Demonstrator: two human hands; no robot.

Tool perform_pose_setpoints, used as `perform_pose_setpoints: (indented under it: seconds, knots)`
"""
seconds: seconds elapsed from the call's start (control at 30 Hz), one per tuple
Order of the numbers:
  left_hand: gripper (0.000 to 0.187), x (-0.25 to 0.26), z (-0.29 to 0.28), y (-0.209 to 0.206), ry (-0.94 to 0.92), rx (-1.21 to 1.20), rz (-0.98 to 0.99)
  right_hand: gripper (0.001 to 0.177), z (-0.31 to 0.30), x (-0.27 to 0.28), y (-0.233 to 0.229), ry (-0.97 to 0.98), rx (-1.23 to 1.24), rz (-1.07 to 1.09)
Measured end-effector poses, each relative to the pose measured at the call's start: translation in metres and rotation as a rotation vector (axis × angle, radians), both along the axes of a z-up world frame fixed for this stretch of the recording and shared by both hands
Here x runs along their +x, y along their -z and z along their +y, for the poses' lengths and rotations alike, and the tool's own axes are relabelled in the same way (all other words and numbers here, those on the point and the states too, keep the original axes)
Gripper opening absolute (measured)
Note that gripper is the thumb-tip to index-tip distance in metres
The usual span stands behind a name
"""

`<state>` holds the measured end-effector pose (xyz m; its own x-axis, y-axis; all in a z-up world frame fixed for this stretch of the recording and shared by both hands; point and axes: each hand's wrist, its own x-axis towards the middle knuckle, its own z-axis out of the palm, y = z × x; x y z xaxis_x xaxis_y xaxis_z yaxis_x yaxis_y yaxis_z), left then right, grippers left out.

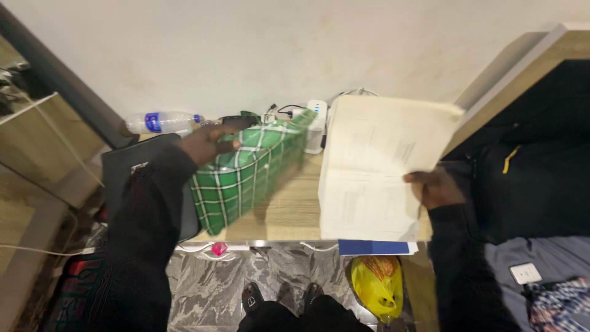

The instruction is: The person gathers several items on a desk, including a blue book, a green plaid notebook, and a small green box. They place these items into a black zippered sleeve, close the zipper, and adjust the sleeve on the desk.

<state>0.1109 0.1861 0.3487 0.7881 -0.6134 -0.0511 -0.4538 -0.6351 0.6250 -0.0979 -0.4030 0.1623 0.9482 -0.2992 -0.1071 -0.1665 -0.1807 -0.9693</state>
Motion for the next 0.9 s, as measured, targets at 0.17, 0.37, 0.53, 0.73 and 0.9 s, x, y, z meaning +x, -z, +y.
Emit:
perform_pose_setpoints:
  seconds: [0.17,0.37,0.53,0.73,0.9]
  knots:
    - [0.062,0.04,-0.036,-0.024,0.375,0.455,0.006,0.031,0.0,0.012,-0.035,-0.175,-0.237,-0.107]
    - [0.06,0.048,-0.149,0.076,0.352,0.502,-0.039,0.06,0.12,0.048,-0.031,-0.2,0.49,0.145]
    - [0.059,0.004,-0.218,0.21,-0.093,0.264,-0.437,0.056,0.144,0.012,0.061,0.038,-0.036,0.357]
    - [0.083,-0.09,-0.21,0.277,-0.646,0.466,0.197,0.051,0.125,-0.027,0.137,0.121,0.153,0.278]
    - [0.072,-0.126,-0.195,0.271,-0.53,0.509,0.128,0.063,0.115,-0.028,0.117,0.054,-0.015,0.391]
